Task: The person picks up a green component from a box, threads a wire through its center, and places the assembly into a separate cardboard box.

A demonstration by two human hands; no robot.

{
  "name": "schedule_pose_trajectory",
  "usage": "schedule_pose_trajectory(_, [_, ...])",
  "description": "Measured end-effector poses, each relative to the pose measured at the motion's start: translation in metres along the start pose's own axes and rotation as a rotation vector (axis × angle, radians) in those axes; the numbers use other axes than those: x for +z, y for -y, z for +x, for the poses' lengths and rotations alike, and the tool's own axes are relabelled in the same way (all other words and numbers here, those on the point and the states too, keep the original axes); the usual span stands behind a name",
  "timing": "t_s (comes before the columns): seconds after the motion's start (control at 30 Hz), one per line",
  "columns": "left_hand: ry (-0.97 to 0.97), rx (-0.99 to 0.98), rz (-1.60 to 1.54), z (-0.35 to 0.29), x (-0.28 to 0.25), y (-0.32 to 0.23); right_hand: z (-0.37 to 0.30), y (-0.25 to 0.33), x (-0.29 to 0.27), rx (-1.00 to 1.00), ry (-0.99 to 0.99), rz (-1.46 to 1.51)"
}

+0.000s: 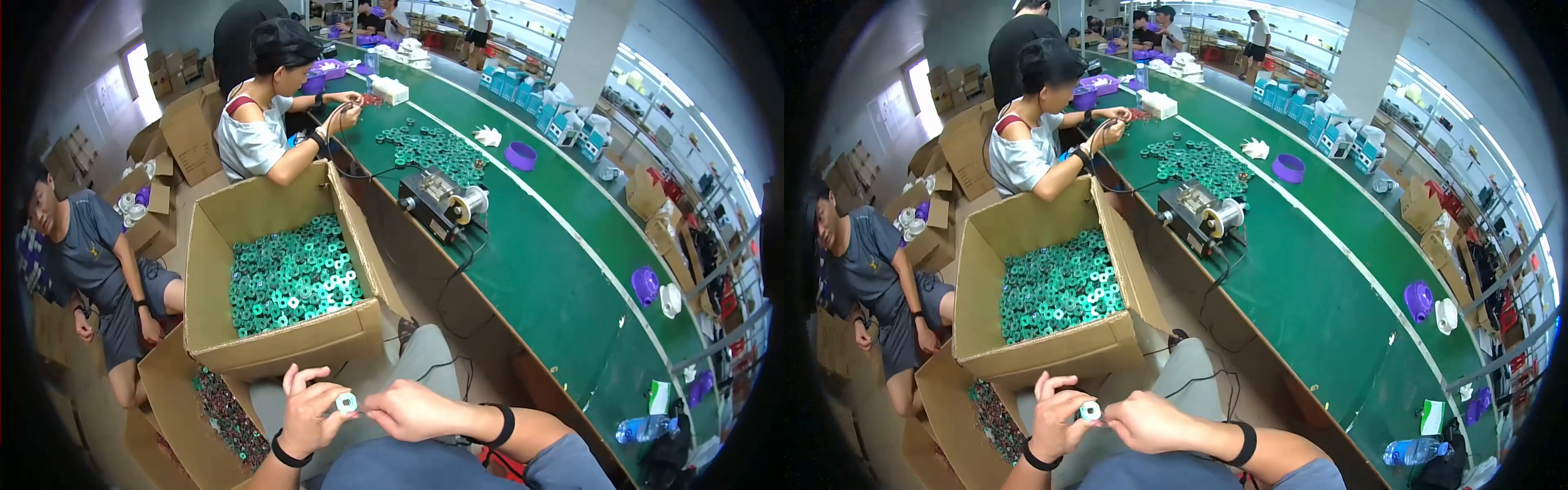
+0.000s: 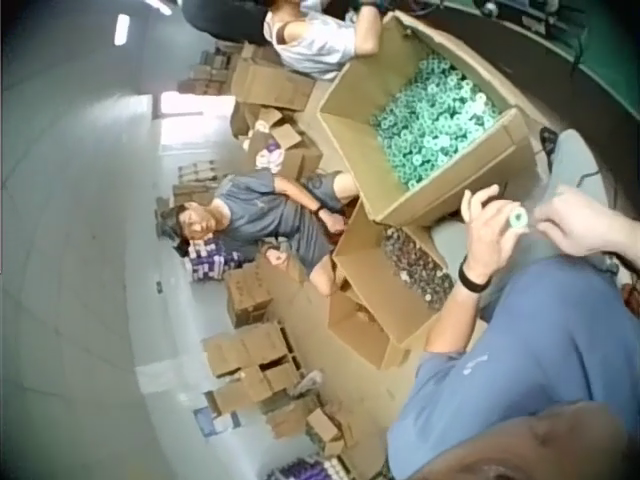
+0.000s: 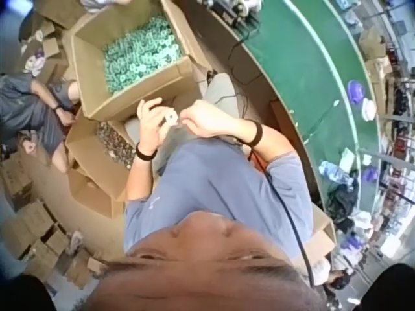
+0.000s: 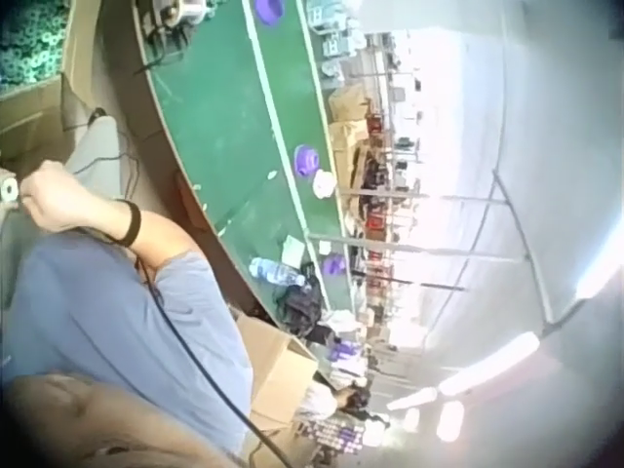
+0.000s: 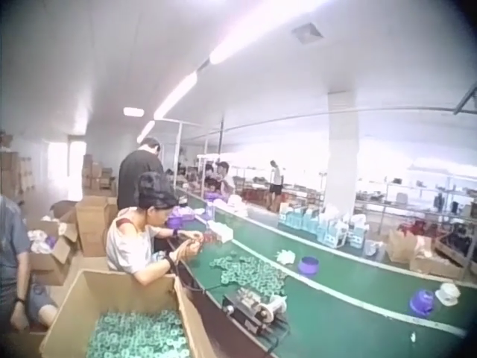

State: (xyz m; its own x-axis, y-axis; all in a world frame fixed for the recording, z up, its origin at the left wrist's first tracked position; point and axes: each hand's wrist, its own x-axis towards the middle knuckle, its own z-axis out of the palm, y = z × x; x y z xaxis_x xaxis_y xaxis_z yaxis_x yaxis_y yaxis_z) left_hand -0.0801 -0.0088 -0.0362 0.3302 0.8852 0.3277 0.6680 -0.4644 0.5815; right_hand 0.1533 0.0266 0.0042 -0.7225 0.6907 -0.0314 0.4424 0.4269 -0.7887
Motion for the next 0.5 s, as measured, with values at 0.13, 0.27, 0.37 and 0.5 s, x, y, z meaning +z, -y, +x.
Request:
schedule_pose_trajectory(0.13, [-0.024, -0.015, -0.013, 0.000, 0.005, -0.001, -0.004, -0.001, 0.012, -0.051, 0.012, 0.022])
schedule_pose_trajectory(0.27, [0.033, -0.003, -0.016, -0.010, 0.010, -0.008, 0.002, -0.018, 0.010, -0.008, -0.096, 0.025])
schedule_pose_trajectory(0.37, [0.027, -0.010, 0.045, -0.002, 0.001, -0.008, 0.001, -0.010, 0.009, -0.068, -0.104, -0.018])
schedule_pose_trajectory(0.5, [0.039, 0.025, -0.028, -0.002, 0.005, -0.002, -0.004, 0.007, 0.008, -0.033, -0.022, 0.077])
